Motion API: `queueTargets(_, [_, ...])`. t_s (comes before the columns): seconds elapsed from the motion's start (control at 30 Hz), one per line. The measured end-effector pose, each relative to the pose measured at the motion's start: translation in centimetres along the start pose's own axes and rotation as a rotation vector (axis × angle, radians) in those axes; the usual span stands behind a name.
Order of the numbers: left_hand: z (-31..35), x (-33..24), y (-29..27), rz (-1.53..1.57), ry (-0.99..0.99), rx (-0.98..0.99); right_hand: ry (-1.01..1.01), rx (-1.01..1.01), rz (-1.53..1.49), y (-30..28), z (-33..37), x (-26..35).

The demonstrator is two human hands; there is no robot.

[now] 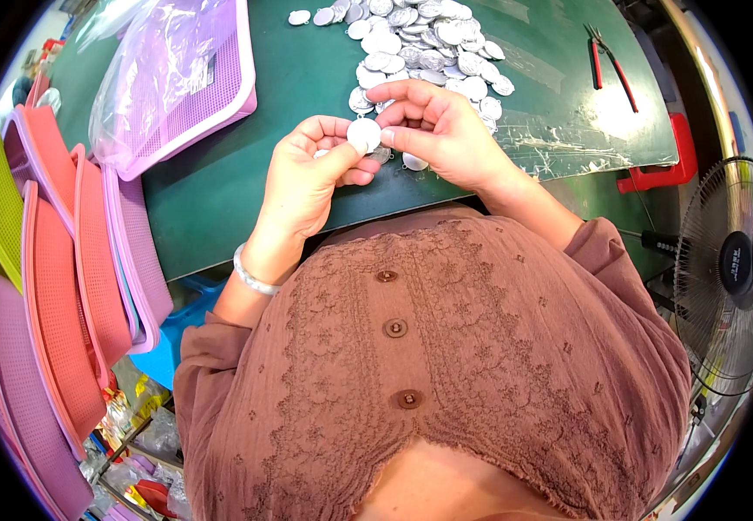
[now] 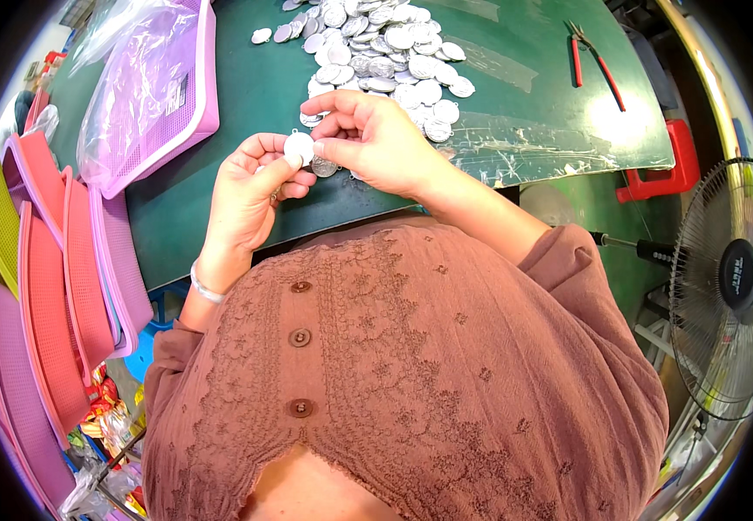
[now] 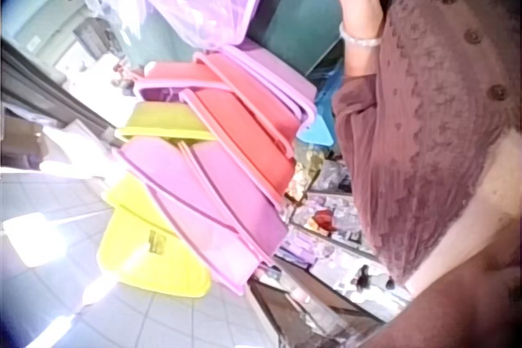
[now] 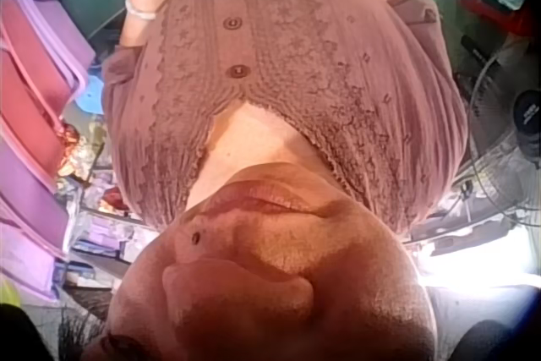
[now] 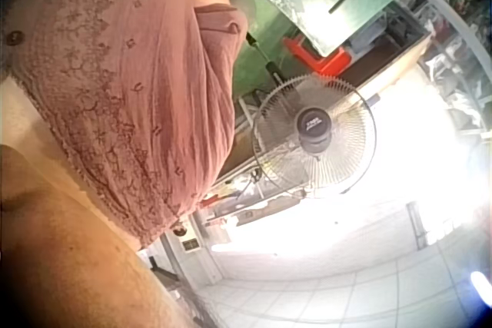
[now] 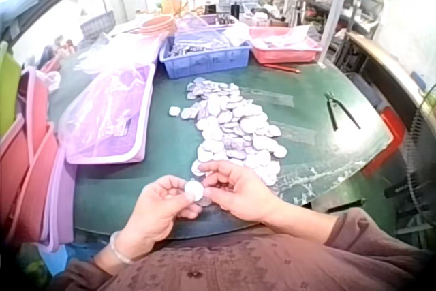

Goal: The person repeatedly picks up small silver discs from a table, aligns them with other discs, and places them into a purple basket. The person handles the discs one at a time, stacking them in the hand before transferring them to the basket.

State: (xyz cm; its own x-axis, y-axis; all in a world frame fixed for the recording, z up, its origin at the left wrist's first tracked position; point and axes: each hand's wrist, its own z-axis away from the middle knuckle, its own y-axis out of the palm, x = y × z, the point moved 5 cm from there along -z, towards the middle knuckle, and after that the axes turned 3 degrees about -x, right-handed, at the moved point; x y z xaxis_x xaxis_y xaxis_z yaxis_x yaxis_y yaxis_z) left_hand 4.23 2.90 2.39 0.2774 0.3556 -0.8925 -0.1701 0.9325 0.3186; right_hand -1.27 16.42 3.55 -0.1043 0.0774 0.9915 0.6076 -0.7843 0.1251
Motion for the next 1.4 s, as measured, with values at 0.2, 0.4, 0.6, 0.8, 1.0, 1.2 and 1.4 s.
queueTargets(0.2, [-0.08,0.06,0.05,-0.036,0.003,-0.017,-0.015,-0.011,0.016,0.04,0.07,0.08])
queueTargets(0.4, [0.08,-0.06,0.35,-0.024,-0.019,-0.033,0.028,-0.016,0.006,-0.25,0.08,-0.12])
queueTargets(0.6, [0.14,-0.11,0.34,0.008,-0.040,-0.029,0.053,-0.025,-0.002,-0.42,0.09,-0.12])
queueTargets(0.8, [0.19,-0.09,0.41,0.031,-0.052,-0.032,0.054,-0.019,-0.068,-0.43,0.11,-0.22])
queueTargets(1.0, [0.22,0.00,0.35,0.050,-0.044,-0.017,0.056,-0.010,-0.093,-0.42,0.07,-0.36])
queueTargets(1.2, [0.28,-0.10,0.37,0.055,0.001,-0.008,-0.003,-0.041,-0.012,-0.47,0.13,-0.02])
queueTargets(1.4, [0.26,-0.03,0.00,0.001,-0.001,-0.013,-0.105,-0.088,-0.012,-0.46,0.20,0.15])
